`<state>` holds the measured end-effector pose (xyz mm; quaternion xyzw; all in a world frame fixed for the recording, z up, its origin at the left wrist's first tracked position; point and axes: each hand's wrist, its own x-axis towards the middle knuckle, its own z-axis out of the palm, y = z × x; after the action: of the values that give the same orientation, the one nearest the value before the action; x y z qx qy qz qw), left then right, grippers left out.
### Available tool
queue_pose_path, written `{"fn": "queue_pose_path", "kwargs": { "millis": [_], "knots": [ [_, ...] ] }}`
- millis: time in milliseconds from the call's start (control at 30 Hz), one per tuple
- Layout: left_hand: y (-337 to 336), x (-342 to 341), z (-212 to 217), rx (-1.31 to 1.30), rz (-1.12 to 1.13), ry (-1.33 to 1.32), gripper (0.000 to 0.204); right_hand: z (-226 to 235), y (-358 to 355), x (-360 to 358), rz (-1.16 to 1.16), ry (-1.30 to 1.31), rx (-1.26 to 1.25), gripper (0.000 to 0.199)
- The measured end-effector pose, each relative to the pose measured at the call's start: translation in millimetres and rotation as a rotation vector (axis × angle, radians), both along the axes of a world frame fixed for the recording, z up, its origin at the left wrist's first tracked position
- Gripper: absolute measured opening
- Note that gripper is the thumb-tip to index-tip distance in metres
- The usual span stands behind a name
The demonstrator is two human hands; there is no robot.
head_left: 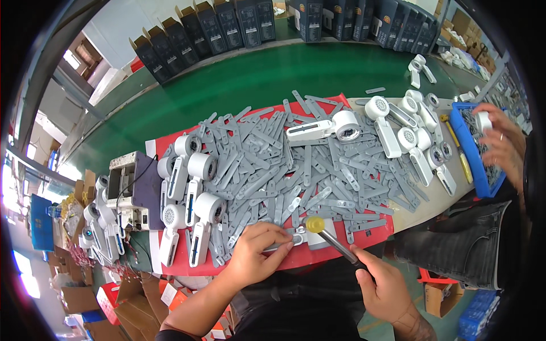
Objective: Assembling plastic and metal electronic components at a workbench using a mallet.
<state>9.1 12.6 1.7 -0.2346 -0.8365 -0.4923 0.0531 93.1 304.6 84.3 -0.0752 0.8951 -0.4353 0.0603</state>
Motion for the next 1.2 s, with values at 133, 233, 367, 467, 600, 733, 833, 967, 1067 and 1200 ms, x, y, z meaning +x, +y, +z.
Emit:
{"fn": "queue_pose_path", "kwargs": {
  "millis": [133, 233, 367, 467, 600, 733, 833, 967, 1067, 1200],
  "knots": [
    [3.5, 0.5, 2.2, 0.002, 0.005, -0.004, 0.012, 17.1, -4.7, 5.3, -0.037, -0.048, -0.055, 0.044],
    [5.9, 1.2, 1.2, -0.019, 0.018, -0.007, 0.011, -1.2, -8.6, 1.5, 0.106, -0.214, 0.22, 0.044],
    [2.6, 0.9, -2.7, -0.009, 0.005, 0.031, 0.011, 3.8, -9.2, 2.0, -0.016, 0.084, 0.043, 0.047],
    [1.3, 1.9, -3.0, -0.059, 0.017, 0.078, 0.013, -9.1, -14.4, 2.4, 0.017, 0.056, 0.076, 0.045],
    [-5.1, 1.9, 26.1, -0.21, 0.152, 0.133, 0.026, 0.6, -11.5, -1.5, 0.004, -0.009, 0.137, 0.04],
    [-41.9, 7.8, 24.9, -0.424, 0.13, 0.179, 0.04, 30.3, -17.6, 4.9, -0.097, 0.069, 0.01, 0.025],
    [-45.0, 8.6, 20.8, -0.455, 0.102, 0.146, 0.037, 16.5, -23.3, -0.5, 0.01, 0.15, -0.019, 0.019],
    [-44.6, 4.1, 12.2, -0.413, 0.093, 0.149, 0.036, -13.8, -41.2, -10.4, 0.197, -0.01, 0.339, 0.022],
    [-46.4, 4.8, 9.5, -0.383, 0.068, 0.152, 0.035, 7.5, -44.9, -16.9, 0.187, 0.059, 0.384, 0.023],
    [-48.0, 5.2, 9.9, -0.368, 0.043, 0.143, 0.035, 12.9, -47.5, -13.9, 0.078, 0.198, 0.055, 0.027]
  ]
}}
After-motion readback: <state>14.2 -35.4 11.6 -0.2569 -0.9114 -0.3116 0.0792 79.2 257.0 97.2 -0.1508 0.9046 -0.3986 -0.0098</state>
